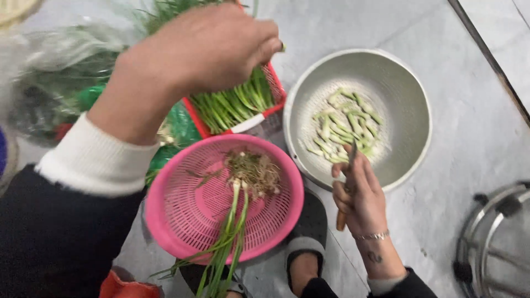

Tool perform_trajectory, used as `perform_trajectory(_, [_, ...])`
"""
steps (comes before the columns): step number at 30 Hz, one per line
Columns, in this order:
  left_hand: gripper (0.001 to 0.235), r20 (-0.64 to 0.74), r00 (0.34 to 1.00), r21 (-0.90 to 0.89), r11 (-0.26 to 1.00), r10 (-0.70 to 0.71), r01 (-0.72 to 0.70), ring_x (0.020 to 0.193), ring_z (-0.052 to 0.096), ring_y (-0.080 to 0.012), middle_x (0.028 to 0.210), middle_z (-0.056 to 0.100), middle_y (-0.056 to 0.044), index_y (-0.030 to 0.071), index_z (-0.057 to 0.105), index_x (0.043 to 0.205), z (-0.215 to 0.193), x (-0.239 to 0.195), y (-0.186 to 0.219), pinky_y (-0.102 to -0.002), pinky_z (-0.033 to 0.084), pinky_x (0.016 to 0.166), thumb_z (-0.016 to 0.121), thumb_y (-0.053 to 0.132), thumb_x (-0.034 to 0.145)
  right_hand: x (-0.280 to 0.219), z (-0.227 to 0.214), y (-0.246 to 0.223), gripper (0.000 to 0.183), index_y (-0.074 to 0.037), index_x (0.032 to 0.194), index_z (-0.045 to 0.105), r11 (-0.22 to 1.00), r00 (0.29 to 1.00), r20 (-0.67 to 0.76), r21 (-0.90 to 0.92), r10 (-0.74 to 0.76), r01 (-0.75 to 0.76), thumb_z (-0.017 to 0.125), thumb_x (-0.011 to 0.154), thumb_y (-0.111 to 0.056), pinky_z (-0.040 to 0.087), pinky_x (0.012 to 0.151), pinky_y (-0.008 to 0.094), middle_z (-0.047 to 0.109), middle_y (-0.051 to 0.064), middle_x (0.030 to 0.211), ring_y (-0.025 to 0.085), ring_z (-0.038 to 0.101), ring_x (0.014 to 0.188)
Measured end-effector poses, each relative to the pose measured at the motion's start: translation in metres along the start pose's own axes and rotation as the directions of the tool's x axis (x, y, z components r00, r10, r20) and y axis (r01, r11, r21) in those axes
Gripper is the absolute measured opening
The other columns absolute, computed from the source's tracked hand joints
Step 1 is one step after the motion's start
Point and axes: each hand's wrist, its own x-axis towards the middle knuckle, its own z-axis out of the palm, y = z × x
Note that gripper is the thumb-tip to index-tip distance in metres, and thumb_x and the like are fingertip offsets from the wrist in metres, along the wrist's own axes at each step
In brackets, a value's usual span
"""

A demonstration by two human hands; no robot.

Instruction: The person trims the roots and lower ends of green onions using a small knife. They place the trimmed white ends into a metal colander and the green tops into a red basket, while discarding roots into a pink basket.

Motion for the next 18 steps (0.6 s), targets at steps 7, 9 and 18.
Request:
perform_trajectory(7, [0.038, 0.167, 0.986, 0.090, 0.996, 0.011, -0.027, 0.111, 0.083, -0.0235, 0.105, 0.086, 0.000, 0.022, 0.088, 0.123, 0.121, 0.059, -0.078, -0.075, 0.031, 0.151, 0.069, 0.055, 0.128, -0.001, 0.008, 0.004, 0.043, -0.013, 0.168, 0.067, 0.998, 0.999, 0.038, -0.044, -0.033, 0.035, 0.051, 0.134, -0.035, 0.014, 0.040, 0.025, 0.063, 0.011, 0.098, 0.008, 0.022, 0.052])
perform_trajectory(9, [0.035, 0.259, 0.961, 0.193, 0.969, 0.102, -0.155, 0.139, 0.081, -0.0241, 0.140, 0.088, -0.002, 0.025, 0.091, 0.136, 0.175, 0.070, -0.093, -0.069, 0.040, 0.149, 0.080, 0.053, 0.118, -0.003, 0.009, 0.006, 0.049, -0.009, 0.172, 0.064, 0.996, 0.999, 0.025, -0.079, -0.046, 0.047, 0.055, 0.132, -0.035, 0.016, 0.040, 0.024, 0.062, 0.009, 0.096, 0.008, 0.024, 0.053])
perform_trajectory(18, [0.071, 0.128, 0.981, -0.017, 0.989, 0.146, -0.145, 0.155, 0.069, -0.0327, 0.163, 0.078, -0.008, 0.028, 0.078, 0.165, 0.254, 0.066, -0.108, -0.058, 0.066, 0.126, 0.099, 0.035, 0.098, -0.005, 0.022, 0.019, 0.046, -0.010, 0.166, 0.065, 0.995, 0.993, 0.116, -0.096, 0.000, 0.011, 0.057, 0.131, -0.038, 0.021, 0.038, 0.023, 0.064, 0.006, 0.094, 0.006, 0.027, 0.050])
